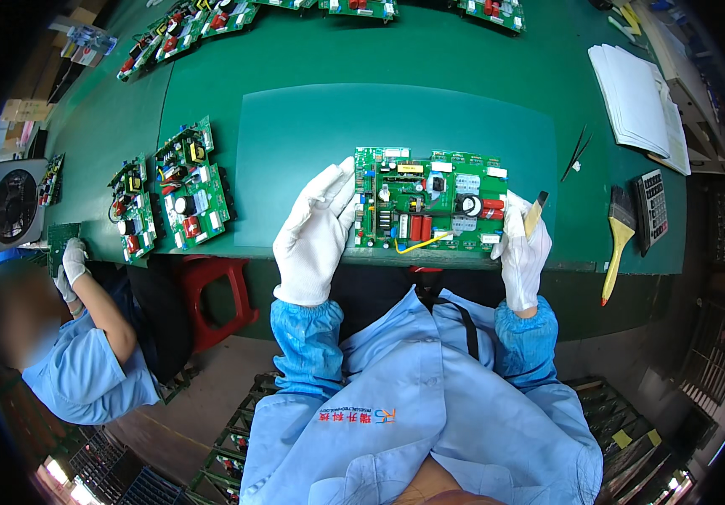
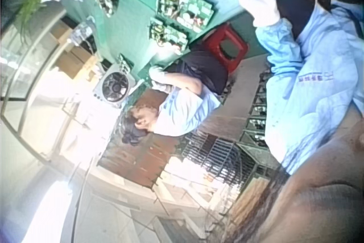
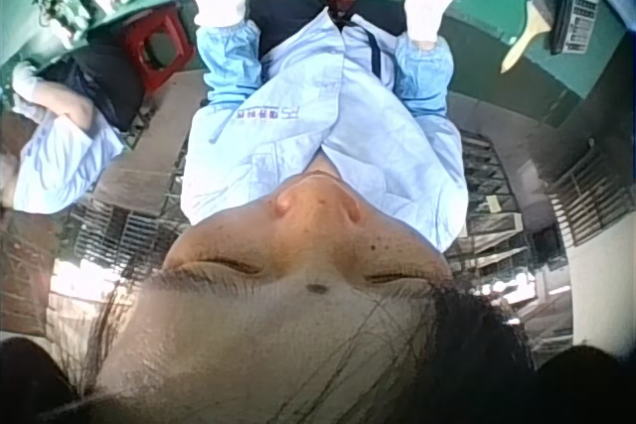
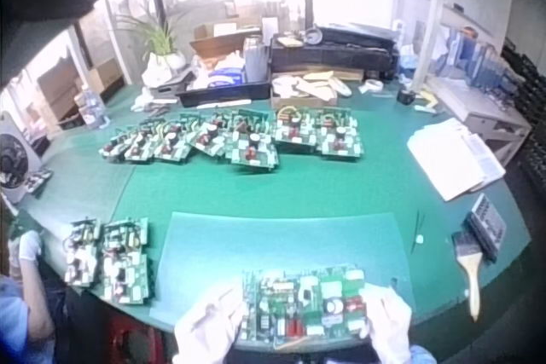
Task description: Inspecting and cleaning components on a printed circuit board at an assembly station.
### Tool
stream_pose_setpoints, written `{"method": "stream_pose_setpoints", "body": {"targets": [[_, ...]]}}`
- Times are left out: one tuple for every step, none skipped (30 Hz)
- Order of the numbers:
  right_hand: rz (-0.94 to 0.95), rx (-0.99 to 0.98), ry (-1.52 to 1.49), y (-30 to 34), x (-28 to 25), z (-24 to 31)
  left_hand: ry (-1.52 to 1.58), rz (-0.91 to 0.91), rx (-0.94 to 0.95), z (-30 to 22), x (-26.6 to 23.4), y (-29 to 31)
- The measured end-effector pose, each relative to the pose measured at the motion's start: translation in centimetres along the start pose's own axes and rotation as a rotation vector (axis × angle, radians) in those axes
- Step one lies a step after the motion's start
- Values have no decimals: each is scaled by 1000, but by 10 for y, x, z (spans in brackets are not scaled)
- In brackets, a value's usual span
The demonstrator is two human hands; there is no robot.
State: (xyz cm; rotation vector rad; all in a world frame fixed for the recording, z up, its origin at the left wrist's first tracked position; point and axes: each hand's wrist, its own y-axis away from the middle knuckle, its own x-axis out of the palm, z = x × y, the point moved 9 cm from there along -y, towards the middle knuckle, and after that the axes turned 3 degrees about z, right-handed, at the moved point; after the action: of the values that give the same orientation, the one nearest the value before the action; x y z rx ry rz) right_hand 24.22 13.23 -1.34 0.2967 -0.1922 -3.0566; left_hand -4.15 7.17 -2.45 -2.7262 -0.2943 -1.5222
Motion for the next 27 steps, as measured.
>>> {"method": "stream_pose_setpoints", "body": {"targets": [[0,0,0,0,1,2,0,0,0,0,0,0],[8,8,8,-1,2,5,-6,-6,-1,0,-1,-1],[15,16,15,-1,4,6,-12,-12,-2,1,-1,-1],[14,16,15,-1,5,7,-12,-11,-3,1,-1,-1],[2,12,29,-1,6,7,-22,-7,2,0,0,-1],[-10,8,43,-1,5,7,-31,-2,7,0,1,-1],[-11,9,43,-1,5,7,-31,-2,6,0,1,-1],[-3,21,28,-1,4,5,-34,-5,8,0,1,-1],[5,33,13,-2,4,3,-37,-7,11,0,1,-1],[5,34,12,-2,3,2,-37,-7,10,1,2,0],[8,35,9,-2,3,2,-38,-12,8,1,2,0],[12,37,5,-2,3,2,-38,-17,7,1,2,0],[11,37,5,-2,3,1,-39,-17,6,1,2,0],[17,36,8,-2,3,1,-37,-20,2,1,1,0],[21,35,11,-2,3,1,-35,-22,-2,1,1,-1],[20,35,11,-2,3,1,-36,-21,-3,2,1,-1],[16,29,10,-2,3,2,-44,-27,-1,1,2,-1],[13,22,8,-2,3,3,-53,-35,3,1,1,-1],[13,22,8,-2,3,3,-54,-36,3,1,1,-1],[24,24,1,-1,4,3,-63,-34,5,0,2,-1],[32,25,-6,-1,4,3,-73,-31,6,0,3,-1],[30,25,-6,-1,4,3,-73,-30,5,0,4,-1],[28,24,-18,-1,4,3,-83,-30,1,0,5,-2],[28,22,-30,-2,4,2,-94,-32,-2,0,6,-2],[28,22,-30,-2,4,1,-94,-32,-1,0,5,-2],[28,23,-32,-2,4,0,-96,-30,-5,0,5,-2],[29,24,-34,-2,4,-1,-98,-28,-8,0,5,-2]]}}
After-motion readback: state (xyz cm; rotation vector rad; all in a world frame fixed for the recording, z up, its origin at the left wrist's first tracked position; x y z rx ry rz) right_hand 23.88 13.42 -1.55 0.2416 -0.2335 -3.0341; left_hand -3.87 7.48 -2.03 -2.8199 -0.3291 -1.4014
